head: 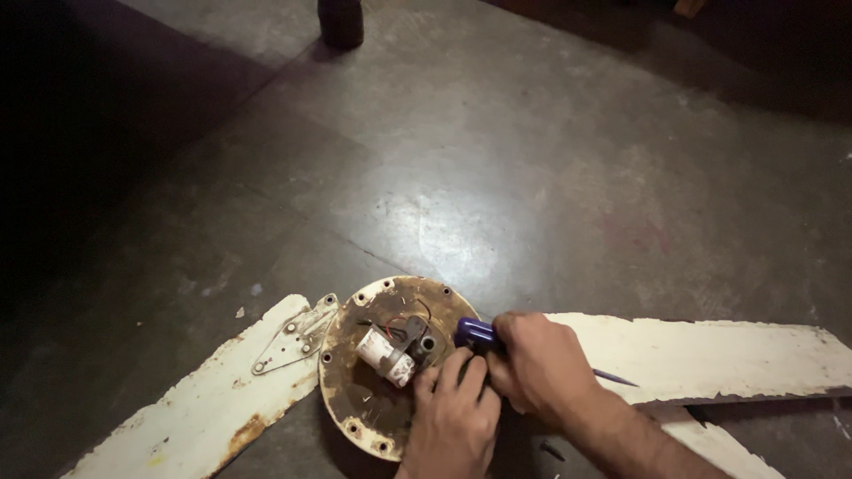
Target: The person attaches fan blades to the central motor housing using a screwdriver. They align each blade and tighten the screws to secure them in place.
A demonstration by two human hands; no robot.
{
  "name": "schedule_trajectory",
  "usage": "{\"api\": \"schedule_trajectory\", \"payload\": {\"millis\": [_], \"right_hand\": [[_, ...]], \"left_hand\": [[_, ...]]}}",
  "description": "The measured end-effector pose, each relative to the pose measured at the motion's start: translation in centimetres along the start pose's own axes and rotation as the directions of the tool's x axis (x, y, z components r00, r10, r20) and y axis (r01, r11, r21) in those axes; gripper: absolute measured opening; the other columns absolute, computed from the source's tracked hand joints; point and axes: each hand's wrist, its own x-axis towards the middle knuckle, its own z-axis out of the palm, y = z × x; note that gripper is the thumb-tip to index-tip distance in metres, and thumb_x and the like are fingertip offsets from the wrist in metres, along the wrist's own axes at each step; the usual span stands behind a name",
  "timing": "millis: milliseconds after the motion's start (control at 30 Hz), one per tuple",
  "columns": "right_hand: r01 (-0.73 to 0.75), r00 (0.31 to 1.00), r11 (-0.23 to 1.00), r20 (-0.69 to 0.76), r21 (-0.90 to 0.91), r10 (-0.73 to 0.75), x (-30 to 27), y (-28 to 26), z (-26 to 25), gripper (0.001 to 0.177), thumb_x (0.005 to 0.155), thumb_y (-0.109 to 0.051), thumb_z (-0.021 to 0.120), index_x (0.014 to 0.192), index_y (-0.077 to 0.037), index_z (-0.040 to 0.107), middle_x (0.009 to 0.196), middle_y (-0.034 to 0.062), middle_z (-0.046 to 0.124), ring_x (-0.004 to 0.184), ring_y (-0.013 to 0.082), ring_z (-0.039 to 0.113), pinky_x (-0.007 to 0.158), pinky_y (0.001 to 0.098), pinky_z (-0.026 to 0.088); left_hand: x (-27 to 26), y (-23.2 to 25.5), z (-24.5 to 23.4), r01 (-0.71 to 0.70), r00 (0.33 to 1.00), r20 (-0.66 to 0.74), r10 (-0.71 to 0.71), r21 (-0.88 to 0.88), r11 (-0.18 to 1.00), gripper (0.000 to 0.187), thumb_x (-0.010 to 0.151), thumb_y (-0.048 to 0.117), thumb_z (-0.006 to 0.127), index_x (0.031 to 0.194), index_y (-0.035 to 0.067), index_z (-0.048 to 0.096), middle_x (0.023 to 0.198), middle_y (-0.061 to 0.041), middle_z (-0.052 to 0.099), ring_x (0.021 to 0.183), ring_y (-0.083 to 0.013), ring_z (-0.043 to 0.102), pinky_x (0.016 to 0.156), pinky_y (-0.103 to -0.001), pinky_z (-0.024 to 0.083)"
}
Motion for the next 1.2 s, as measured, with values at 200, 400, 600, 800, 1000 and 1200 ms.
{"api": "schedule_trajectory", "payload": {"millis": [200, 400, 600, 800, 1000, 1200], "right_hand": [[-0.091, 0.996, 0.990, -0.015, 0.111, 0.093, -0.1, -0.2, -0.7, 0.031, 0.077, -0.033, 0.074, 0.083, -0.002, 0.075, 0.069, 0.0239, 0.069, 0.067, 0.0429, 0.070, 0.065, 0.0493, 0.057], [-0.338, 0.935, 0.924, 0.179, 0.177, 0.307, 0.2, 0.1, -2.6, 0.058, 0.077, -0.058, 0.077, 0.079, 0.001, 0.077, 0.059, 0.0146, 0.070, 0.055, 0.0262, 0.071, 0.057, 0.0407, 0.054], [-0.320, 0.947, 0.907, 0.134, 0.274, 0.293, -0.3, 1.3, -1.9, 0.057, 0.075, -0.054, 0.079, 0.082, 0.003, 0.078, 0.059, 0.0149, 0.070, 0.055, 0.0238, 0.068, 0.056, 0.0398, 0.053], [-0.373, 0.928, 0.820, 0.170, 0.433, 0.332, -0.1, 2.4, -1.9, 0.049, 0.080, -0.046, 0.078, 0.098, 0.000, 0.079, 0.065, 0.0128, 0.076, 0.055, 0.0201, 0.069, 0.055, 0.0382, 0.055], [-0.437, 0.899, 0.815, 0.204, 0.382, 0.387, 0.1, 3.2, -2.6, 0.050, 0.084, -0.048, 0.080, 0.105, -0.003, 0.080, 0.072, 0.0120, 0.079, 0.060, 0.0176, 0.072, 0.057, 0.0340, 0.056], [-0.471, 0.876, 0.729, 0.164, 0.497, 0.454, -0.6, 3.9, -3.4, 0.046, 0.091, -0.039, 0.077, 0.108, 0.003, 0.078, 0.078, 0.0205, 0.075, 0.061, 0.0229, 0.064, 0.056, 0.0390, 0.049]], "left_hand": [[-0.2, 0.1, 0.1, -0.004, 1.000, 0.003, 0.004, 0.009, 1.000, 0.029, 0.073, 0.012, 0.071, 0.098, -0.001, 0.068, 0.127, -0.024, 0.059, 0.132, -0.0398, 0.050, 0.099, -0.054, 0.035], [0.0, 0.3, 0.3, 0.004, 0.997, -0.072, 0.000, 0.057, 0.998, 0.039, 0.075, 0.015, 0.073, 0.111, 0.000, 0.070, 0.128, -0.021, 0.060, 0.130, -0.0365, 0.052, 0.098, -0.052, 0.036], [-0.1, 0.1, 0.8, 0.015, 0.999, -0.043, -0.012, 0.082, 0.996, 0.038, 0.077, 0.016, 0.072, 0.111, 0.001, 0.070, 0.127, -0.020, 0.062, 0.128, -0.0357, 0.053, 0.098, -0.052, 0.036], [0.0, 0.0, 1.9, 0.015, 0.991, -0.135, 0.007, 0.163, 0.987, 0.038, 0.081, 0.017, 0.067, 0.116, 0.002, 0.073, 0.126, -0.016, 0.065, 0.123, -0.0311, 0.059, 0.091, -0.048, 0.040], [0.0, -0.5, 3.0, 0.019, 0.974, -0.222, 0.037, 0.245, 0.969, 0.029, 0.088, 0.019, 0.063, 0.111, 0.007, 0.076, 0.128, -0.016, 0.065, 0.120, -0.0292, 0.062, 0.086, -0.046, 0.042], [-0.1, -0.2, 2.7, 0.034, 0.979, -0.204, 0.014, 0.228, 0.973, 0.030, 0.087, 0.019, 0.064, 0.111, 0.007, 0.076, 0.133, -0.019, 0.062, 0.121, -0.0315, 0.059, 0.088, -0.048, 0.041]]}}
